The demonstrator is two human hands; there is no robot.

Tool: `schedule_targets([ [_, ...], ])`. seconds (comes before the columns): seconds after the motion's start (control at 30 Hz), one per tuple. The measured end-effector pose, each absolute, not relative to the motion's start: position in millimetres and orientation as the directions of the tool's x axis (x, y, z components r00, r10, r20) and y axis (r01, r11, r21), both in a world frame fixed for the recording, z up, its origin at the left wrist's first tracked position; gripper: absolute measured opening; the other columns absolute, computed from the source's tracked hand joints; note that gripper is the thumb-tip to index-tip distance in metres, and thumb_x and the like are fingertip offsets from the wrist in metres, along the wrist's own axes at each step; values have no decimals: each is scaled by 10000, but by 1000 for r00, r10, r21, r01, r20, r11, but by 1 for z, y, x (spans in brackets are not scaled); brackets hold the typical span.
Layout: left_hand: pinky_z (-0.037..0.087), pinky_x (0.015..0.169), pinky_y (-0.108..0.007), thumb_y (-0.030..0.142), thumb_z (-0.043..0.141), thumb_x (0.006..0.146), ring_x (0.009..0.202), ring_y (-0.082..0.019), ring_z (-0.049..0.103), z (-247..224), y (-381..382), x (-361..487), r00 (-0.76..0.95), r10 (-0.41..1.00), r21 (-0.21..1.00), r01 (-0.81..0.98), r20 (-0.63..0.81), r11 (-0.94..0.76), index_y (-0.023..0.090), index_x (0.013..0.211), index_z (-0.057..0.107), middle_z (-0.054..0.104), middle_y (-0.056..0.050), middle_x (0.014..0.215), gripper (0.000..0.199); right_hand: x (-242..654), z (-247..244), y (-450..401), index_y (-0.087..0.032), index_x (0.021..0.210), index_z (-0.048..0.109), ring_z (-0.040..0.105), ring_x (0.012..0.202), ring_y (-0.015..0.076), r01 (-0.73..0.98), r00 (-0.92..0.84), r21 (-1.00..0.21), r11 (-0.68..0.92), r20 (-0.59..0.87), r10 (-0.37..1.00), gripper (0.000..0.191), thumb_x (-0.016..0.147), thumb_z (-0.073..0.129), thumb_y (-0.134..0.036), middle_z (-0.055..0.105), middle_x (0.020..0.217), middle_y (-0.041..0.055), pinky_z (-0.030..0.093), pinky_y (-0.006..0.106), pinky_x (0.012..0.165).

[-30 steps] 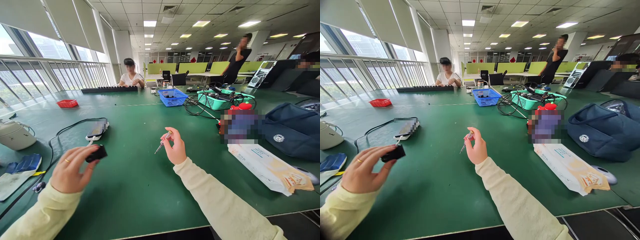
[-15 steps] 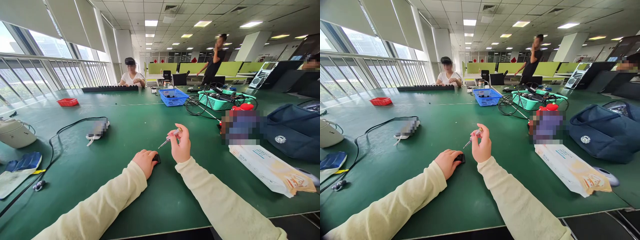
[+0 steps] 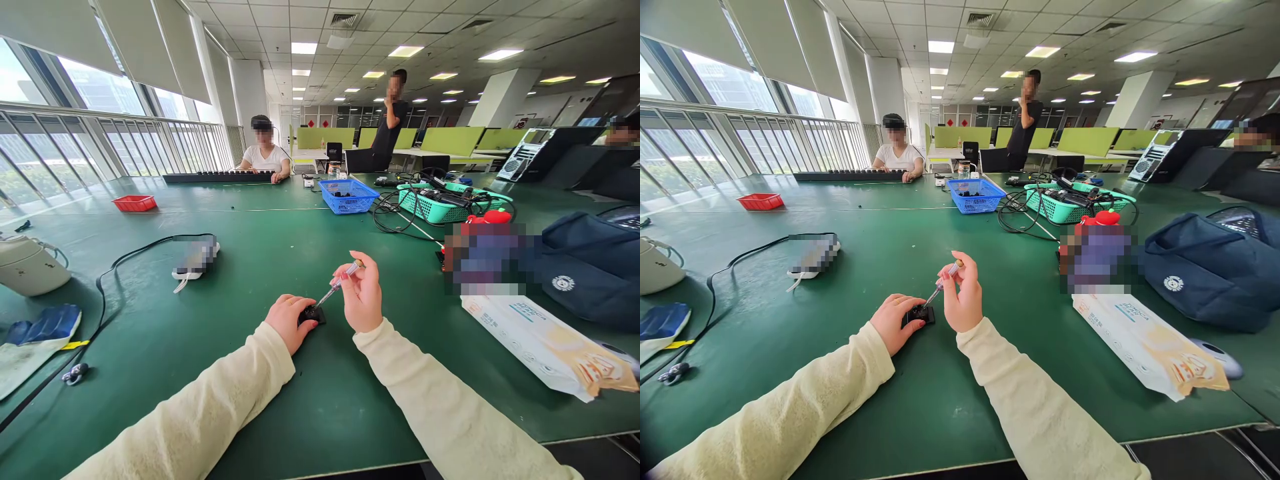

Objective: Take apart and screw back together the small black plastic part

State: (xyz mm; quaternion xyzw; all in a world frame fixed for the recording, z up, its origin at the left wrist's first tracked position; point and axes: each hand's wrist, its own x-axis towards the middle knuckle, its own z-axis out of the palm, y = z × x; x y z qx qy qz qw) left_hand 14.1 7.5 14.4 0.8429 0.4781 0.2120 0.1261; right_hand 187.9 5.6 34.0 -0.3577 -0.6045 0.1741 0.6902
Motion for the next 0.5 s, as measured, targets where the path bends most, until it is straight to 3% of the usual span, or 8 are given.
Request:
schedule_targets([
  [0.23, 466, 1018, -448, 205, 635, 842, 1103, -278, 603, 26, 3, 19, 417, 900, 455, 782, 127, -426, 188, 1209, 649, 711, -95, 1142, 368, 188, 31, 8, -232, 1207, 420, 657, 675, 144, 207, 195, -699, 685, 715, 671, 270, 951, 480, -294, 631, 840, 17, 596, 341, 673],
  [0.5, 488, 985, -409, 210, 623, 848, 1072, -259, 620, 24, 5, 20, 410, 903, 446, 790, 124, -420, 202, 1239, 638, 716, -86, 1077, 391, 187, 32, 6, -237, 1205, 424, 666, 717, 152, 220, 194, -678, 701, 735, 650, 257, 958, 474, -286, 640, 877, 35, 594, 351, 702],
])
